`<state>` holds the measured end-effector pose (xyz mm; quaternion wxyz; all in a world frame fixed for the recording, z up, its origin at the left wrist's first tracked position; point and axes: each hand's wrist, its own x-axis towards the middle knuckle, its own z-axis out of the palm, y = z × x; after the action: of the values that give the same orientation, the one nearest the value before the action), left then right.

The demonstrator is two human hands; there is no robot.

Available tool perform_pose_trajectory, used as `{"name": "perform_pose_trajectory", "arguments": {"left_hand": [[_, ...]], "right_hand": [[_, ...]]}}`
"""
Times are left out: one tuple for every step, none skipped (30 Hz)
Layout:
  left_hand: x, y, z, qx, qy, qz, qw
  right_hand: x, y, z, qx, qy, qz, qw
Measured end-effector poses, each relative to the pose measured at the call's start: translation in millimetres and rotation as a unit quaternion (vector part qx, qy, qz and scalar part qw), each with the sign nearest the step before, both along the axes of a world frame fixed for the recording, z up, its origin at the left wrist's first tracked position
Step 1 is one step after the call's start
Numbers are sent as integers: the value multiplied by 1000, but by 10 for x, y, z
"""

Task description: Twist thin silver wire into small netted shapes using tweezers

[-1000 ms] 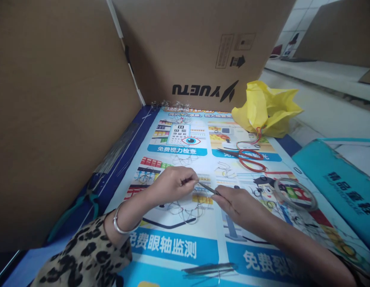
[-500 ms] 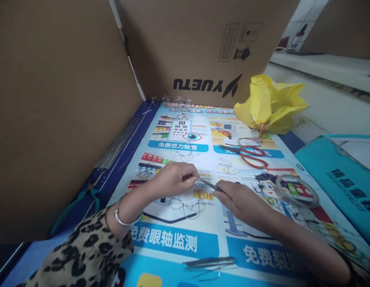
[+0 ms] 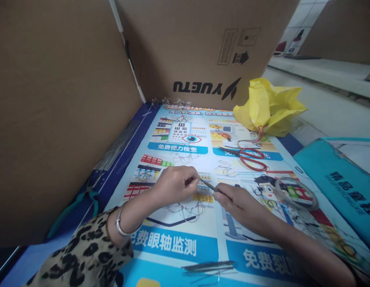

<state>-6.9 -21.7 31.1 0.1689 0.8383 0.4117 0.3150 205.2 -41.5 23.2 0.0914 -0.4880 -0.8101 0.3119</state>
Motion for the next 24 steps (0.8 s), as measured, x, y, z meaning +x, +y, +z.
{"name": "perform_pose_trajectory", "arguments": {"left_hand": [[3,-2,1,-2,1,2,1000],[4,-3,3,-5,2,3,1000],[5,-4,5,-8,5,3,1000],[5,-4,8,-11,8,3,1000],[5,-4,11,-13,11,2,1000],[5,-3,14,-14,14,1,1000],[3,-2,17,-15,17,-1,1000],[1,-1,21,-14,22,-5,1000],[-3,1,26,-12,29,-11,999],[-8,5,35,-9,36,-19,999],[-15,9,46,-7,44,-28,999],[-22,13,59,-6,51,-39,998],[-31,19,74,-9,54,-48,997],[-40,25,90,-16,54,-56,997],[-48,31,103,-28,50,-64,996],[-55,37,112,-45,41,-68,996],[-58,43,114,-64,28,-70,995],[-58,48,108,-86,7,-70,994],[-51,50,94,-108,-22,-67,992],[-39,49,73,-130,-59,-63,988],[-19,45,46,-154,-106,-58,981],[7,35,15,-178,-160,-51,970],[37,22,-15,-209,-220,-52,952],[71,3,-44,-244,-281,-55,926]], "right_hand": [[0,-1,0,0,-1,0,1000],[0,-1,-2,1,-2,0,1000],[1,0,-6,3,-4,0,1000],[2,1,-12,6,-7,0,1000],[3,2,-18,8,-11,1,1000],[4,4,-24,9,-15,1,1000],[4,6,-29,10,-19,0,1000],[5,9,-33,10,-25,0,1000],[7,13,-34,10,-30,2,1000],[9,18,-34,10,-35,5,999],[13,24,-32,11,-40,10,999],[18,33,-30,14,-45,16,999],[25,43,-26,18,-48,24,998],[31,53,-22,21,-49,32,998],[38,64,-17,20,-48,42,998],[44,74,-13,18,-45,50,998],[47,81,-8,14,-37,55,998],[48,84,-3,6,-25,55,998],[45,82,0,-9,-8,49,999],[39,76,3,-32,14,37,999],[30,67,3,-63,40,23,997],[19,54,1,-98,69,9,993],[7,40,-3,-136,98,1,986],[-4,26,-9,-170,124,-3,978]]}}
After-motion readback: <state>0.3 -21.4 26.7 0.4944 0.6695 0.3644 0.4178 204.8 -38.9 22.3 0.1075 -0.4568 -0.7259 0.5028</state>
